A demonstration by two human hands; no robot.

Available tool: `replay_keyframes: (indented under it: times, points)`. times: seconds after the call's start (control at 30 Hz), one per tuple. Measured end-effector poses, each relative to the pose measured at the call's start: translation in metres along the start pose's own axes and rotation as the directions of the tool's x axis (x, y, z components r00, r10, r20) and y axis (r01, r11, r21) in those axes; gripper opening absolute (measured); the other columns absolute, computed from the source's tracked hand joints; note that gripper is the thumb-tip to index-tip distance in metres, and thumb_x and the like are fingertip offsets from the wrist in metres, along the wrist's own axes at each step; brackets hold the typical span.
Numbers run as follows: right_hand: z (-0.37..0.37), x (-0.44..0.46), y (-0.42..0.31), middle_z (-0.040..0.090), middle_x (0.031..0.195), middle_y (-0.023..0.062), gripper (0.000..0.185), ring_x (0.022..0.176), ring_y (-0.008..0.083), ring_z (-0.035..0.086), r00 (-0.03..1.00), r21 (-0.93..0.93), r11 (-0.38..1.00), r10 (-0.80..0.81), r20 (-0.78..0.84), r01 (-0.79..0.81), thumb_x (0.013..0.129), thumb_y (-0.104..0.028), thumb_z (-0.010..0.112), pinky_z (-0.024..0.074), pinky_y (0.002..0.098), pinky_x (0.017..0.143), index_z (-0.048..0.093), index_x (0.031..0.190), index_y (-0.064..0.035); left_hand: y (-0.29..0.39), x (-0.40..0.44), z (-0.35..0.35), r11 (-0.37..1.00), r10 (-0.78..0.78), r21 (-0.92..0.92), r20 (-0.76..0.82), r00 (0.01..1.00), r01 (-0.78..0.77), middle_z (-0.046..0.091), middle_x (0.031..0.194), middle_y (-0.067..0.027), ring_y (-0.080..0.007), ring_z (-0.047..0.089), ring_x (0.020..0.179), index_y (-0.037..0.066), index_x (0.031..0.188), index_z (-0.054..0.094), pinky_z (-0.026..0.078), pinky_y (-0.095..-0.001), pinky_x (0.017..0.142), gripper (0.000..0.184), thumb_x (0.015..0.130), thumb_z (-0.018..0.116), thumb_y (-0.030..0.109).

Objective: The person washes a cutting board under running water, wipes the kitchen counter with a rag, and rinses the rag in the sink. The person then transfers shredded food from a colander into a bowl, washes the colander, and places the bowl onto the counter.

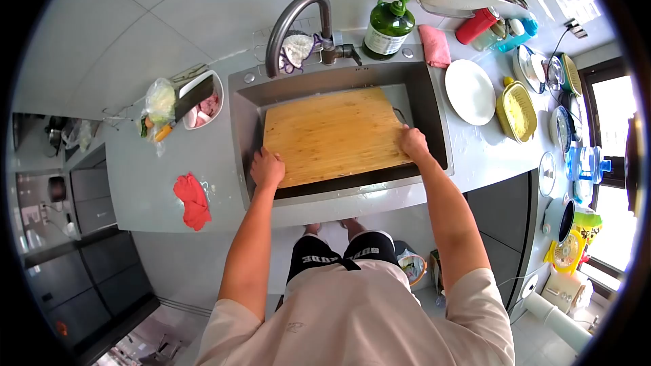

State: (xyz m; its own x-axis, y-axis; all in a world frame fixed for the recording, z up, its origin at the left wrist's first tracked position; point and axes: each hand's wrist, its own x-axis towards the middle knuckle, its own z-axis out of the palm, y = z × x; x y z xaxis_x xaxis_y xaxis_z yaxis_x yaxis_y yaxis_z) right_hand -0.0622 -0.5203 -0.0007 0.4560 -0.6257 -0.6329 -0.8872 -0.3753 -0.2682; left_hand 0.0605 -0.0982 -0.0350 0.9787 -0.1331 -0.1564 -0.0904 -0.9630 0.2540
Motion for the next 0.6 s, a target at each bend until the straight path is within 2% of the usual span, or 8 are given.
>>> replay_keyframes:
  times: [0.07, 0.1, 0.17, 0.23, 0.3, 0.33, 0.4, 0.6]
  points:
    - [-0.008, 0.005, 0.005, 0.065, 0.14, 0.0294, 0.064, 0.135, 0.0445, 0.059, 1.0, 0.001, 1.0, -0.005, -0.017, 0.005, 0.111, -0.05, 0.041, 0.0491, 0.0515, 0.113, 0.067, 0.134, 0.0033, -0.005, 0.012, -0.003, 0.883, -0.275, -0.279, 0.347, 0.897, 0.378, 0.069, 0.122, -0.0293, -0.0422, 0.068, 0.115, -0.012, 0.13, 0.06, 0.054, -0.0523, 0.101, 0.044, 0.104, 0.062, 0.024]
    - [-0.013, 0.002, 0.006, 0.065, 0.139, 0.0298, 0.065, 0.135, 0.0451, 0.06, 0.999, -0.016, 1.0, 0.014, -0.037, -0.015, 0.111, -0.052, 0.042, 0.0494, 0.0517, 0.112, 0.067, 0.134, 0.0033, -0.012, 0.012, 0.0, 0.878, -0.28, -0.284, 0.351, 0.894, 0.386, 0.069, 0.122, -0.0293, -0.0422, 0.068, 0.115, -0.012, 0.13, 0.06, 0.054, -0.0523, 0.101, 0.044, 0.104, 0.062, 0.024]
    - [-0.021, 0.0, 0.007, 0.065, 0.139, 0.0302, 0.065, 0.134, 0.0456, 0.06, 0.998, -0.039, 0.999, 0.022, -0.059, -0.024, 0.11, -0.053, 0.043, 0.0496, 0.0519, 0.112, 0.068, 0.134, 0.0032, -0.029, 0.015, 0.006, 0.548, -0.322, -0.549, 0.557, 0.765, 0.631, 0.074, 0.106, -0.0221, -0.0364, 0.073, 0.099, -0.011, 0.121, 0.063, 0.059, -0.0487, 0.09, 0.044, 0.106, 0.065, 0.03]
    - [-0.027, -0.003, 0.016, 0.067, 0.135, 0.0312, 0.066, 0.132, 0.0473, 0.061, 0.999, -0.106, 0.994, -0.008, -0.042, 0.003, 0.11, -0.054, 0.045, 0.0491, 0.0526, 0.112, 0.069, 0.131, 0.0036, -0.035, 0.004, -0.012, 0.511, -0.311, -0.558, 0.588, 0.746, 0.653, 0.074, 0.103, -0.0145, -0.0284, 0.073, 0.097, -0.007, 0.115, 0.068, 0.06, -0.043, 0.084, 0.04, 0.104, 0.069, 0.032]
    - [-0.024, 0.011, 0.03, 0.068, 0.132, 0.0325, 0.066, 0.13, 0.0482, 0.062, 0.996, -0.134, 0.989, -0.072, -0.048, 0.065, 0.109, -0.053, 0.046, 0.0496, 0.0517, 0.111, 0.071, 0.126, 0.0055, -0.033, -0.02, -0.058, 0.08, -0.044, -0.658, 0.748, 0.662, 0.749, 0.075, 0.104, -0.0118, -0.0263, 0.074, 0.097, -0.001, 0.118, 0.069, 0.061, -0.0405, 0.084, 0.035, 0.103, 0.07, 0.029]
    - [-0.024, 0.01, 0.03, 0.068, 0.13, 0.0331, 0.066, 0.129, 0.0486, 0.062, 0.991, -0.148, 0.98, -0.136, -0.01, 0.134, 0.109, -0.053, 0.045, 0.05, 0.0518, 0.11, 0.072, 0.124, 0.0062, -0.035, -0.029, -0.068, 0.075, -0.047, -0.662, 0.745, 0.665, 0.746, 0.075, 0.104, -0.0118, -0.0263, 0.074, 0.097, -0.001, 0.118, 0.069, 0.061, -0.0405, 0.084, 0.035, 0.103, 0.07, 0.029]
    - [-0.025, 0.003, 0.018, 0.068, 0.127, 0.0348, 0.067, 0.127, 0.049, 0.062, 0.935, -0.238, 0.904, -0.341, 0.097, 0.354, 0.11, -0.052, 0.043, 0.0497, 0.0521, 0.11, 0.072, 0.12, 0.0072, -0.042, -0.044, -0.082, -0.168, 0.074, -0.593, 0.789, 0.61, 0.787, 0.074, 0.11, -0.011, -0.0238, 0.073, 0.102, 0.002, 0.125, 0.068, 0.061, -0.04, 0.086, 0.034, 0.1, 0.072, 0.025]
    - [-0.014, 0.012, 0.019, 0.069, 0.125, 0.0328, 0.068, 0.124, 0.0501, 0.062, 0.947, -0.169, 0.938, -0.315, -0.058, 0.301, 0.109, -0.057, 0.039, 0.0485, 0.0524, 0.11, 0.075, 0.121, 0.0001, -0.004, -0.103, -0.092, -0.243, 0.028, -0.798, 0.563, 0.826, 0.552, 0.07, 0.127, -0.014, -0.0271, 0.07, 0.114, -0.001, 0.139, 0.059, 0.058, -0.0429, 0.096, 0.049, 0.094, 0.072, 0.015]
